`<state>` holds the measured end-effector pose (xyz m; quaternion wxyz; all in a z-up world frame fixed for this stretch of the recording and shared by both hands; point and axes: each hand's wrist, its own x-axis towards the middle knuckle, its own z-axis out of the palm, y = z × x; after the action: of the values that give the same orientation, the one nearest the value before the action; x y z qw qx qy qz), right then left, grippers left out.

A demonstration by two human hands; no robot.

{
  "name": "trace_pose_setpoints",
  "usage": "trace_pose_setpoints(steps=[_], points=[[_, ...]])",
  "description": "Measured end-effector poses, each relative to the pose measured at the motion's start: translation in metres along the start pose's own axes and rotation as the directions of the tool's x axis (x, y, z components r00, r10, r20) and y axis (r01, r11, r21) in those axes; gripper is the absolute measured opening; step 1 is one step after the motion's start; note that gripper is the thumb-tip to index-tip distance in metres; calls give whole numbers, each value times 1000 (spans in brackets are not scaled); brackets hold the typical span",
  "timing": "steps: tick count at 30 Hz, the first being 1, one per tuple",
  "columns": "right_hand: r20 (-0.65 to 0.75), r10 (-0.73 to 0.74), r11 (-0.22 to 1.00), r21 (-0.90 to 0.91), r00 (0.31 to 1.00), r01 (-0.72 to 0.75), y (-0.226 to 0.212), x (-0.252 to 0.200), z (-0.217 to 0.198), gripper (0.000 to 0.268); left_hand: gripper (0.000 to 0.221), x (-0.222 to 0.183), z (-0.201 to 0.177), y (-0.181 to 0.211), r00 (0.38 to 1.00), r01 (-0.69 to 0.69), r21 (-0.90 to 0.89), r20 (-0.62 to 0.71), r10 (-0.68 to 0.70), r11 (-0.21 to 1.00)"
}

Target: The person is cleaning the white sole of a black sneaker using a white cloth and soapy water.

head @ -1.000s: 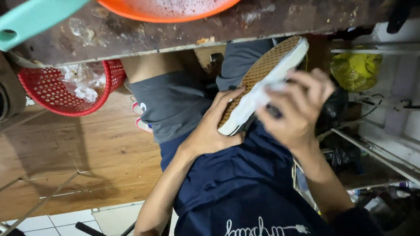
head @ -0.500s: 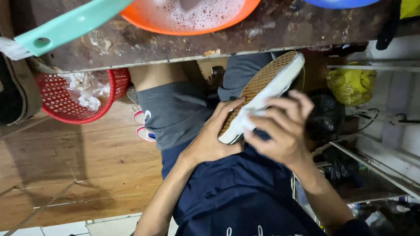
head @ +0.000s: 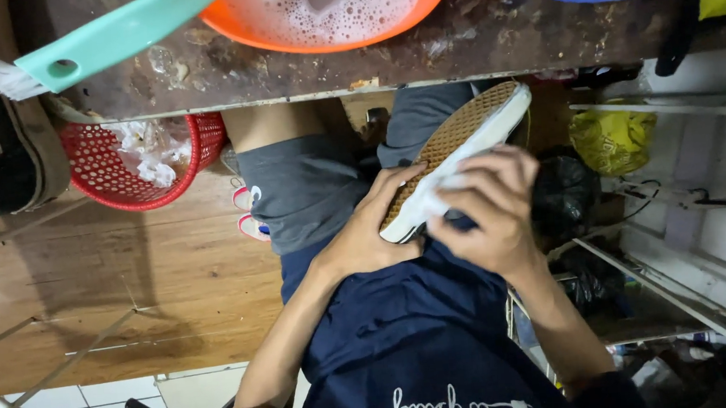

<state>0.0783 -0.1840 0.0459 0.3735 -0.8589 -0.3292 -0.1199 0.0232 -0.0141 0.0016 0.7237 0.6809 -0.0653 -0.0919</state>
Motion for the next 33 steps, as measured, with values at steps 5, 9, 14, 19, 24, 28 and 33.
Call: trace_pose_setpoints(steps=[5,9,14,19,24,28,33], points=[[-52,-20,981,-196,998,10,19,-2,-7,16,81,-2,2,-3,1000,6,-6,-1,-6,1000],[15,15,998,-58,1000,-14,-2,-4,0,17,79,1,0,3,1000,-10,5,-10,10,1000],[-30,40,987,-157,999,-44,20,-12,-6,19,82,-4,3,-3,1000,-6,5,-5,6,1000],[14,0,1000,31,1000,-1,3,-2,-2,17,80,1,0,1,1000,-6,-2,0,6,1000],[-115,17,993,-116,993,-31,24,-4,-4,16,83,-2,2,-4,1000,-13,15,0,13,1000],[-9,-86,996,0,996,86,9,1,-1,11,80,1,0,0,1000,-14,2,5,14,1000],[-92,-82,985,-161,992,66,33,-14,3,15,82,1,1,-3,1000,-20,-7,-2,20,1000]])
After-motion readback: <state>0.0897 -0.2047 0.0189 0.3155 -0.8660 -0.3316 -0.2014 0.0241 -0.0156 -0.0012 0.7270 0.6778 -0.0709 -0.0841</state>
